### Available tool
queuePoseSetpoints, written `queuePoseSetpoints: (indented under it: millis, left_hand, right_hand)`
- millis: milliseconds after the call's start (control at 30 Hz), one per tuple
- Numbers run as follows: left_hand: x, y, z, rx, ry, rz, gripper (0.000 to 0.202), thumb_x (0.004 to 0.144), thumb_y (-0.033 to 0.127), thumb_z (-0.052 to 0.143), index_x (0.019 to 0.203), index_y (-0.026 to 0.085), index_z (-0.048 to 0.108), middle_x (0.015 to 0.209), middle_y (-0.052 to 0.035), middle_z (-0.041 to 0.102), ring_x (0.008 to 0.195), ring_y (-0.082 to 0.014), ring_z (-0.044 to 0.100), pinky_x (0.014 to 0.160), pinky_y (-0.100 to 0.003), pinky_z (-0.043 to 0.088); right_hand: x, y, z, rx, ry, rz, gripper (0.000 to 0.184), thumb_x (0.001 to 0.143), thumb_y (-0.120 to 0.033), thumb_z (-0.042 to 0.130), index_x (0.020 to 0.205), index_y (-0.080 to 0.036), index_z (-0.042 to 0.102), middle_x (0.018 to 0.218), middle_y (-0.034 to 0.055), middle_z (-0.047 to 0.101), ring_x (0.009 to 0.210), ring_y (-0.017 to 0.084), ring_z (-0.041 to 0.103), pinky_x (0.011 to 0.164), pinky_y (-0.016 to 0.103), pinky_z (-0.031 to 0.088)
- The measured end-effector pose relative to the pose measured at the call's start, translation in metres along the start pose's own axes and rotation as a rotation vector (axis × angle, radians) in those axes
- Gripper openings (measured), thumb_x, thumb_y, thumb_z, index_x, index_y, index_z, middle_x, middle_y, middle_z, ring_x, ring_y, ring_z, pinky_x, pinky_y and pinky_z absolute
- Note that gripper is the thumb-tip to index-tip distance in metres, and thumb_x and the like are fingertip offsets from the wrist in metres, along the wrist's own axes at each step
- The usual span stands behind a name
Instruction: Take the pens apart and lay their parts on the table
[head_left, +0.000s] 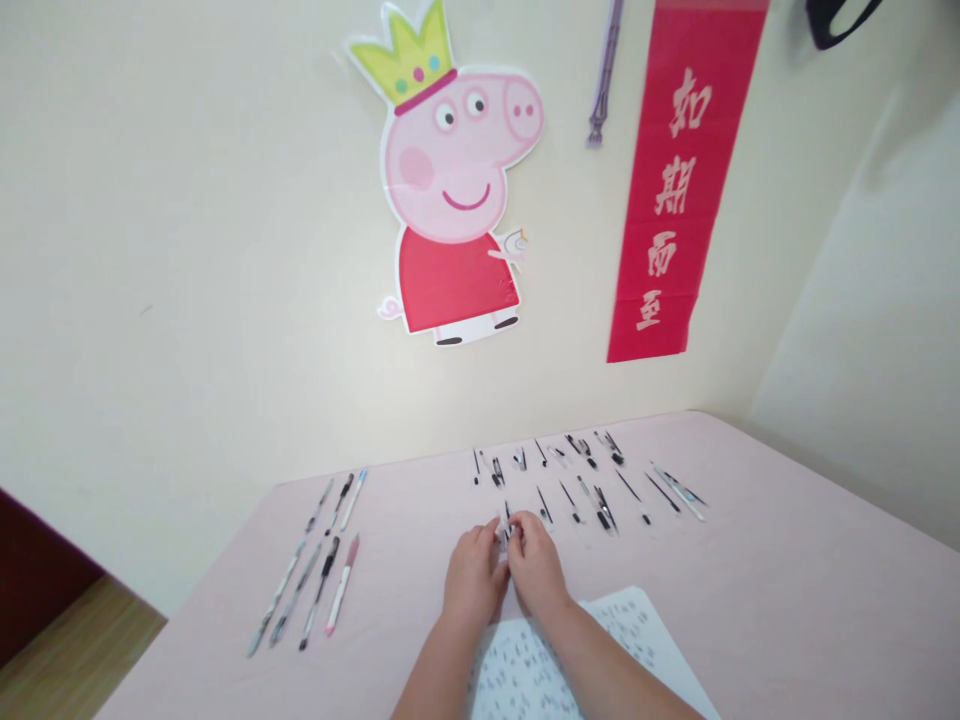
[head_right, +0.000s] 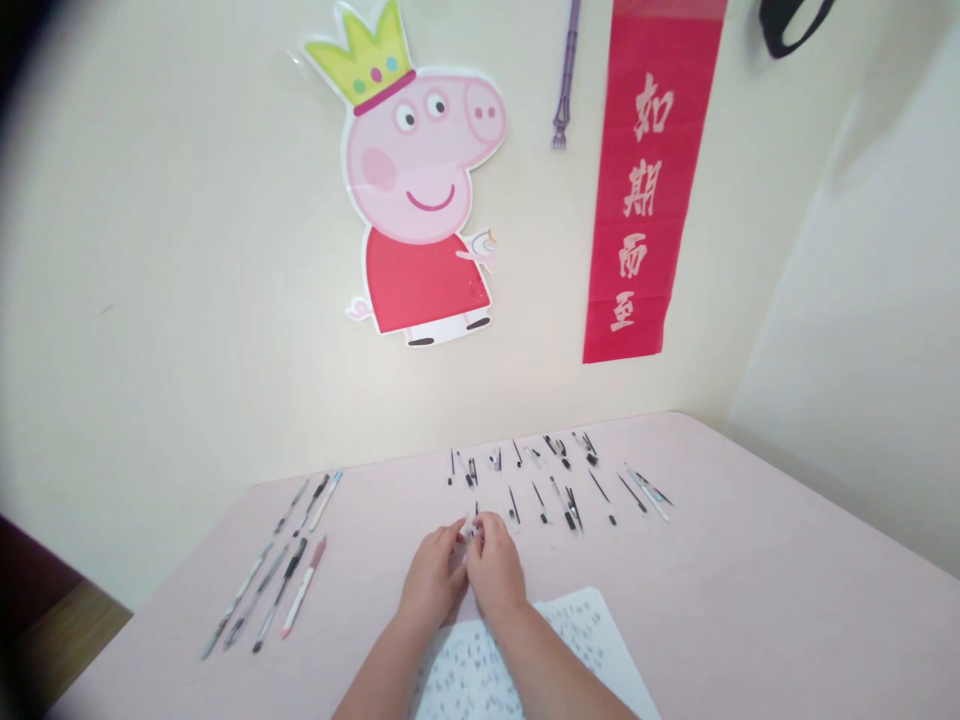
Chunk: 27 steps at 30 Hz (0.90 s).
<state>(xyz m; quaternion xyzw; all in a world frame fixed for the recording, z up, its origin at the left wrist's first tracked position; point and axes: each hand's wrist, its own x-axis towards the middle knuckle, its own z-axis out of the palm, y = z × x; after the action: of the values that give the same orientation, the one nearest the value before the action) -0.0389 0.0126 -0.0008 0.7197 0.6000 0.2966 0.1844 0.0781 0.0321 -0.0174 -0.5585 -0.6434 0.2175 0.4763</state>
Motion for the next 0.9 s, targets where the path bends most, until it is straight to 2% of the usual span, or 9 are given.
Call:
queuePoseSetpoints:
  millis: [100,200,333,400,567,667,767,833,900]
  left_hand:
    - [0.0,0.0,0.0,-0.017,0.005,-0.004,0.051,0.07,0.021,0.052,0.121,0.017,0.052,0.106,-0.0098,0.061,0.1,-0.0217,0.052,0.089,-0.031,0.037]
    - [0.001,-0.006,0.002,-0.096,0.028,-0.002,0.047,0.071,0.018,0.049,0.118,0.018,0.054,0.106,-0.0099,0.062,0.1,-0.0209,0.053,0.09,-0.032,0.038]
    - [0.002,-0.021,-0.001,-0.23,0.087,-0.032,0.045,0.071,0.013,0.044,0.114,0.019,0.056,0.101,-0.0075,0.064,0.089,-0.0171,0.058,0.085,-0.031,0.042]
    - [0.003,-0.028,-0.006,-0.226,0.118,-0.085,0.042,0.072,0.014,0.044,0.112,0.019,0.057,0.099,-0.0066,0.064,0.082,-0.0155,0.059,0.081,-0.03,0.044]
    - [0.006,-0.037,-0.025,-0.131,0.2,-0.143,0.028,0.076,0.021,0.046,0.097,0.018,0.064,0.094,-0.0064,0.066,0.084,-0.0171,0.06,0.081,-0.031,0.044]
    - [0.007,-0.045,-0.04,-0.053,0.221,-0.19,0.028,0.078,0.022,0.045,0.098,0.016,0.063,0.099,-0.0079,0.066,0.085,-0.0174,0.06,0.081,-0.03,0.044]
    - [0.004,-0.058,-0.059,0.088,0.295,-0.26,0.03,0.08,0.024,0.041,0.098,0.014,0.063,0.1,-0.0091,0.066,0.087,-0.0191,0.06,0.083,-0.031,0.044]
    - [0.001,-0.069,-0.072,0.171,0.347,-0.314,0.031,0.082,0.025,0.038,0.097,0.014,0.063,0.099,-0.0091,0.066,0.089,-0.0206,0.06,0.084,-0.033,0.043]
    - [-0.002,-0.078,-0.085,0.243,0.352,-0.358,0.032,0.082,0.026,0.038,0.097,0.015,0.064,0.099,-0.0092,0.067,0.089,-0.0216,0.061,0.083,-0.033,0.043]
  right_hand:
    - [-0.001,-0.004,0.001,0.051,-0.038,-0.025,0.015,0.073,-0.012,0.039,0.075,-0.02,0.052,0.074,0.0022,0.057,0.07,0.017,0.055,0.068,0.027,0.042]
    - [-0.004,-0.011,0.001,0.131,-0.136,-0.095,0.015,0.07,-0.01,0.04,0.071,-0.019,0.052,0.07,0.0003,0.056,0.067,0.015,0.053,0.065,0.025,0.041]
    - [-0.01,-0.021,0.001,0.217,-0.33,-0.202,0.015,0.073,-0.011,0.041,0.071,-0.019,0.054,0.066,-0.0014,0.055,0.062,0.012,0.05,0.06,0.021,0.039]
    - [-0.012,-0.023,0.001,0.219,-0.38,-0.223,0.015,0.073,-0.011,0.041,0.07,-0.018,0.054,0.064,-0.0021,0.055,0.059,0.012,0.049,0.058,0.02,0.037]
    - [-0.013,-0.019,0.004,0.137,-0.416,-0.213,0.014,0.071,-0.01,0.042,0.065,-0.018,0.052,0.057,-0.0041,0.049,0.054,0.01,0.042,0.053,0.019,0.031]
    - [-0.014,-0.016,0.007,0.041,-0.494,-0.214,0.013,0.073,-0.016,0.047,0.061,-0.017,0.053,0.055,-0.0041,0.048,0.053,0.009,0.041,0.052,0.019,0.028]
    - [-0.016,-0.013,0.009,-0.04,-0.571,-0.22,0.011,0.072,-0.019,0.051,0.063,-0.017,0.056,0.056,-0.0038,0.051,0.053,0.009,0.041,0.052,0.019,0.027]
    - [-0.016,-0.012,0.01,-0.063,-0.587,-0.218,0.01,0.072,-0.02,0.051,0.065,-0.017,0.058,0.058,-0.0032,0.053,0.054,0.009,0.042,0.053,0.019,0.027]
    - [-0.016,-0.012,0.01,-0.07,-0.586,-0.209,0.011,0.072,-0.019,0.05,0.066,-0.017,0.059,0.059,-0.0028,0.054,0.054,0.009,0.043,0.053,0.019,0.028]
